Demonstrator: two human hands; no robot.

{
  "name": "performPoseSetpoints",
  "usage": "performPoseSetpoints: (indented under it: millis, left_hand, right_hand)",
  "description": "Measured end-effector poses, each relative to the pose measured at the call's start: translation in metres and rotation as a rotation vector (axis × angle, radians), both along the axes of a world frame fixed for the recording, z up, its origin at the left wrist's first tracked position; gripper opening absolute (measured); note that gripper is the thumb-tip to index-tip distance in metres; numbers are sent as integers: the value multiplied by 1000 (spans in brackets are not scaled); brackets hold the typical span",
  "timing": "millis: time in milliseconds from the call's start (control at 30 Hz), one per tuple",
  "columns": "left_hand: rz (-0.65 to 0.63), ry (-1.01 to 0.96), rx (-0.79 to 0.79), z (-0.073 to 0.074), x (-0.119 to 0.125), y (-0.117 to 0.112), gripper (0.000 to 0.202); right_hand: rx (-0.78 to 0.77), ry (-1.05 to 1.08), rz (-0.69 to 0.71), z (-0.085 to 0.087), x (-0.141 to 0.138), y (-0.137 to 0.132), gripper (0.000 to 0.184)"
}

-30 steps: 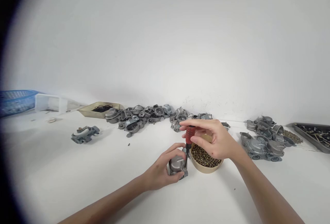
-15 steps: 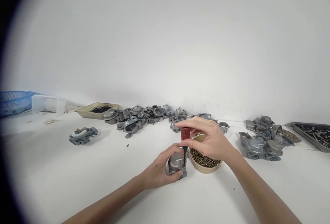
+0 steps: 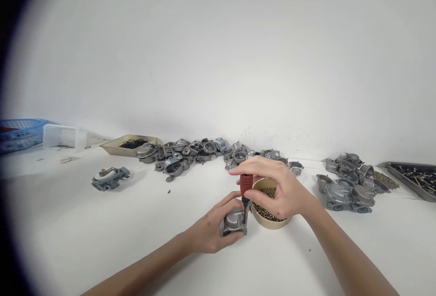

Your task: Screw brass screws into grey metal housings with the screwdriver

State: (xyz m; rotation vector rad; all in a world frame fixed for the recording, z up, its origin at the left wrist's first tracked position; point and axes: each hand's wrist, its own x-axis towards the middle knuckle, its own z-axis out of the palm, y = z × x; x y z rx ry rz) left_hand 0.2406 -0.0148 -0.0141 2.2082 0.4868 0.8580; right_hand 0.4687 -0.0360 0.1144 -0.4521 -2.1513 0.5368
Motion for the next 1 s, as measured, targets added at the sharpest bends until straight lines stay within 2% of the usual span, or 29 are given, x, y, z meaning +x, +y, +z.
performPoseSetpoints:
  millis: [100, 267, 433, 633, 800, 1000]
  left_hand:
    - [23, -19, 5, -1, 1, 1, 32]
    - [29, -36, -6, 0, 1, 3, 31]
    - [6, -65, -6, 0, 1, 3, 33]
    - [7, -110, -38, -4, 4, 2, 41]
    - [25, -126, -30, -5, 5, 1, 42]
    - [26, -135, -54, -4, 6, 0, 49]
  right_hand:
    - [-42, -25, 2, 3, 0, -2, 34]
    - [79, -29, -77, 3, 2, 1, 30]
    - [-43, -31, 4, 4, 2, -3, 34]
    - [123, -36, -107, 1, 0, 1, 34]
    - [-60, -6, -8, 1, -2, -2, 42]
    - [148, -11, -124, -4, -3, 3, 37]
